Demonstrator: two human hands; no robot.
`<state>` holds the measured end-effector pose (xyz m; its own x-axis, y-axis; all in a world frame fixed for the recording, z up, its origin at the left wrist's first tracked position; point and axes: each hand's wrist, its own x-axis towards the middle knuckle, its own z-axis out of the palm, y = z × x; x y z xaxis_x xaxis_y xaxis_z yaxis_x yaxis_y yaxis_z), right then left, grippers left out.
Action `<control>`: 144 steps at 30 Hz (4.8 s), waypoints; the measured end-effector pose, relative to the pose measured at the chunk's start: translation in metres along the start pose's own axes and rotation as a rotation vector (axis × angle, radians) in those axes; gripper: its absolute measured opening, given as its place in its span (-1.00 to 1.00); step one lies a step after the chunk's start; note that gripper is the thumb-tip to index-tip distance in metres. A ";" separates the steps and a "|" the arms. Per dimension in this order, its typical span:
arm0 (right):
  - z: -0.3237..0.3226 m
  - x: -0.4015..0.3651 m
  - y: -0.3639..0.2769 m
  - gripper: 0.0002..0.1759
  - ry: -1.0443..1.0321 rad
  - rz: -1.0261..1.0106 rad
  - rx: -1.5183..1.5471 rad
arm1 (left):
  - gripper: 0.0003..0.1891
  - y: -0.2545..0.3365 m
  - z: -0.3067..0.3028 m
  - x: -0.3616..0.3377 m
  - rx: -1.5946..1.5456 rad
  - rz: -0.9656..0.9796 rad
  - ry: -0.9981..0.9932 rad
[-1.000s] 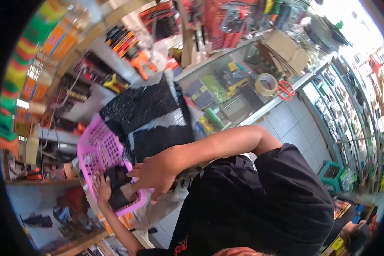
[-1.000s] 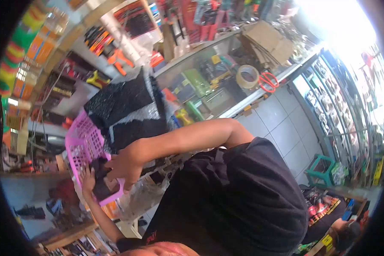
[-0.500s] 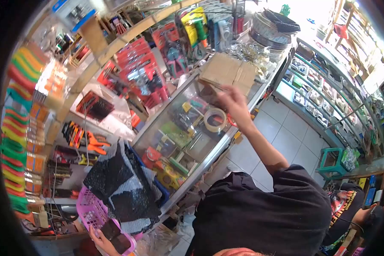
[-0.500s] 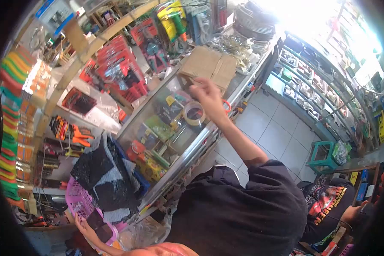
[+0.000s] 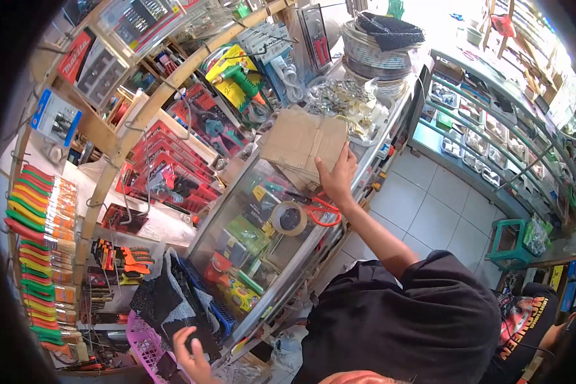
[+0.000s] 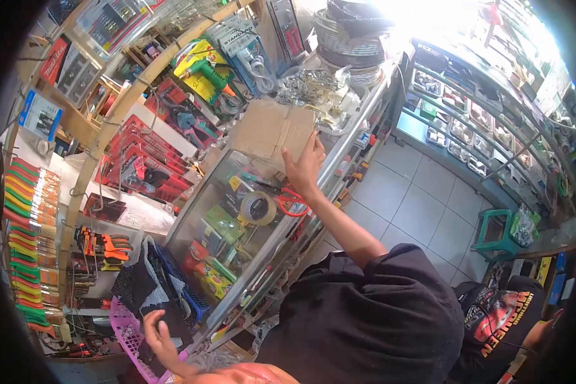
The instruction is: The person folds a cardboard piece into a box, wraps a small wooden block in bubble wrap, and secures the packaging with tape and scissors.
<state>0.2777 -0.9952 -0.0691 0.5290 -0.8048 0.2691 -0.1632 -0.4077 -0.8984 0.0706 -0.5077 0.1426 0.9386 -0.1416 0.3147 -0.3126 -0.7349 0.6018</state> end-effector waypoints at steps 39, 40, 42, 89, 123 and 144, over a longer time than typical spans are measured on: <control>0.000 -0.015 -0.023 0.05 0.198 -0.022 0.145 | -0.60 0.107 0.157 0.037 -0.077 0.311 -0.532; 0.001 -0.015 -0.023 0.06 0.190 -0.003 0.149 | -0.59 0.111 0.163 0.036 -0.118 0.321 -0.559; 0.001 -0.015 -0.020 0.07 0.163 0.028 0.145 | -0.58 0.118 0.170 0.035 -0.095 0.346 -0.598; -0.156 -0.062 -0.030 -0.28 -0.627 -0.095 0.945 | -0.31 0.113 0.240 0.098 -1.259 -0.207 0.002; -0.188 -0.091 -0.061 -0.61 -0.898 -0.323 0.708 | -0.17 0.087 0.237 0.026 -0.576 0.328 -0.070; -0.188 -0.108 -0.051 -0.72 -1.098 -0.436 0.419 | -0.09 0.047 0.250 -0.012 -0.673 0.366 -0.110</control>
<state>0.0728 -0.9683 0.0132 0.9188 0.2286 0.3218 0.3706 -0.2189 -0.9026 0.0813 -0.7065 -0.0160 0.7564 -0.3887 0.5261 -0.5943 -0.0724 0.8010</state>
